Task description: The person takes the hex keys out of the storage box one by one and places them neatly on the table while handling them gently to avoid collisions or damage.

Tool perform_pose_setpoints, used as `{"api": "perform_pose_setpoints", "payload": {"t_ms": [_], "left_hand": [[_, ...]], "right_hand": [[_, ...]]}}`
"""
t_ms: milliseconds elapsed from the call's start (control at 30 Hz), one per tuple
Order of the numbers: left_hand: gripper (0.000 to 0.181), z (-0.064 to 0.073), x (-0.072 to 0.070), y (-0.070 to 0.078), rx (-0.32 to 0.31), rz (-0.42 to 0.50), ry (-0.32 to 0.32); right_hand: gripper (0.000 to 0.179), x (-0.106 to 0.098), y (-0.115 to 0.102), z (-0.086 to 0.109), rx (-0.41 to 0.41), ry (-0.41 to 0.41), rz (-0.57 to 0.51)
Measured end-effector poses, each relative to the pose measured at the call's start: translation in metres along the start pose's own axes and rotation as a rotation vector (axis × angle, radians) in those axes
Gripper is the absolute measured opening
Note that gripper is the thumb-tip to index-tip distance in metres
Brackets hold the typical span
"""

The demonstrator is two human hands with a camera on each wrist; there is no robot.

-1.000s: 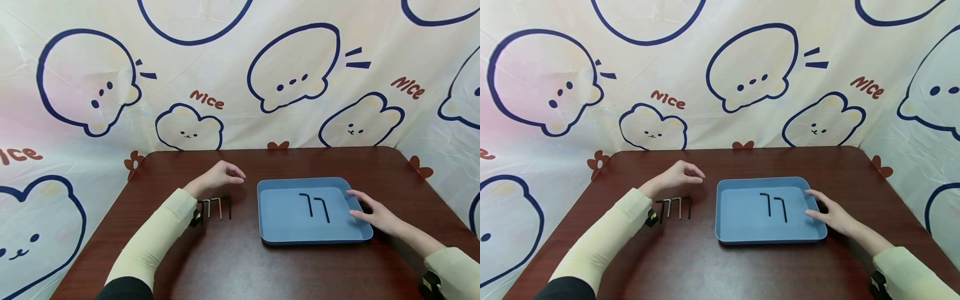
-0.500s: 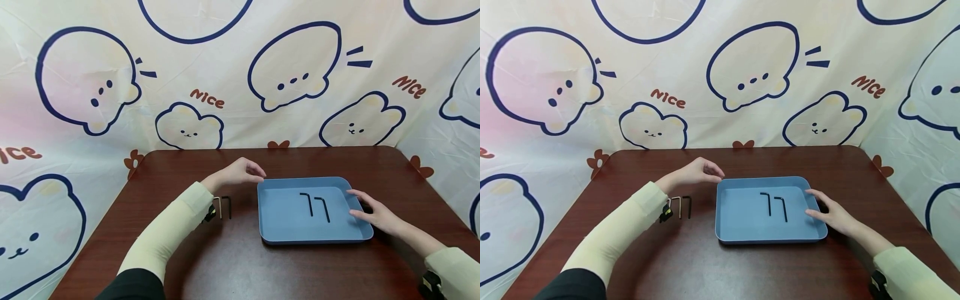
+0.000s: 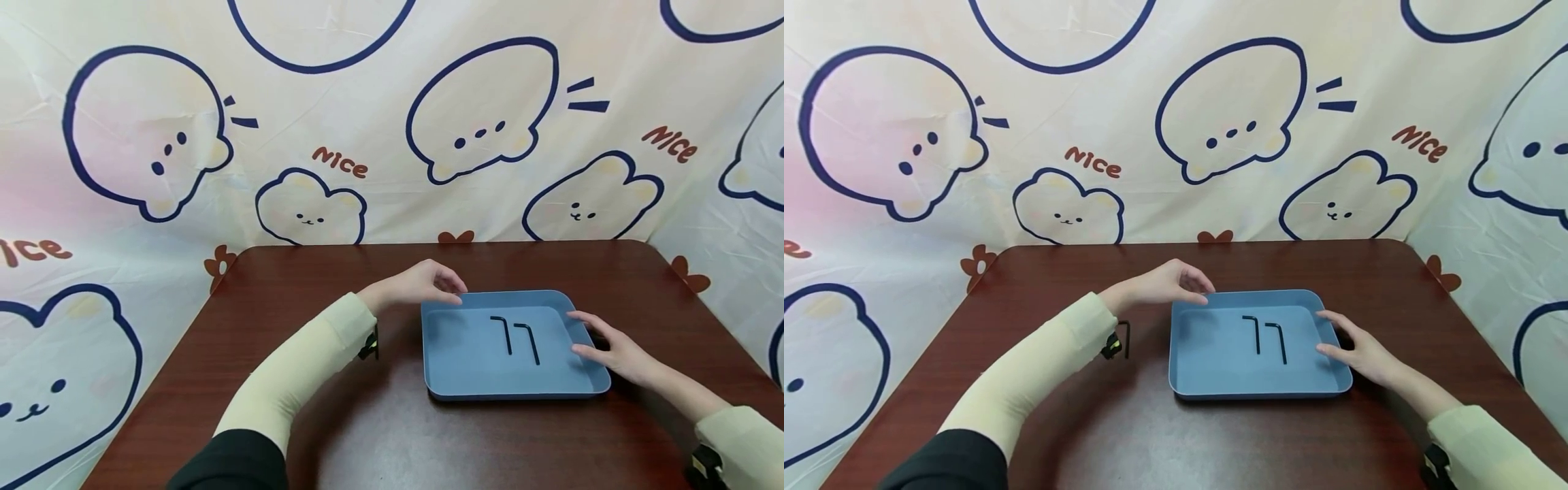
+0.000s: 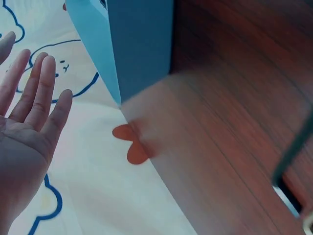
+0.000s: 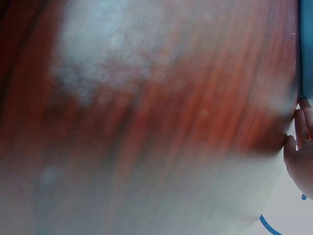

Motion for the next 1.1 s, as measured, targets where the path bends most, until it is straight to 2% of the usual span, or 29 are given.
{"api": "perform_pose_setpoints", "payload": {"t_ms": [333, 567, 800, 1100], "left_hand": [[0.035, -0.031, 0.013, 0.009, 0.04, -0.02, -0.045], [0.036, -0.048, 0.02, 0.011, 0.034, -0.008, -0.056], [0.033, -0.058, 0.027, 0.016, 0.024, -0.016, -0.063], [0.033, -0.068, 0.036, 0.012, 0.022, 0.004, -0.087]], "right_hand": [[0.065, 0.0, -0.001, -0.001, 0.0, -0.004, -0.003], [0.066, 0.0, -0.001, 0.0, 0.012, -0.008, -0.007], [0.065, 0.0, -0.002, 0.001, 0.007, -0.011, -0.011], [0.065, -0.002, -0.001, 0.0, 0.003, -0.014, -0.01]]}}
Point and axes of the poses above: each hand's wrist, its own z-axis away from the middle knuckle, its own x-axis out of the palm, y = z × x, the point moved 1 cm from there along -z, towards the middle knuckle, and after that the axes turned 13 degrees about -y, right-handed, at the moved point
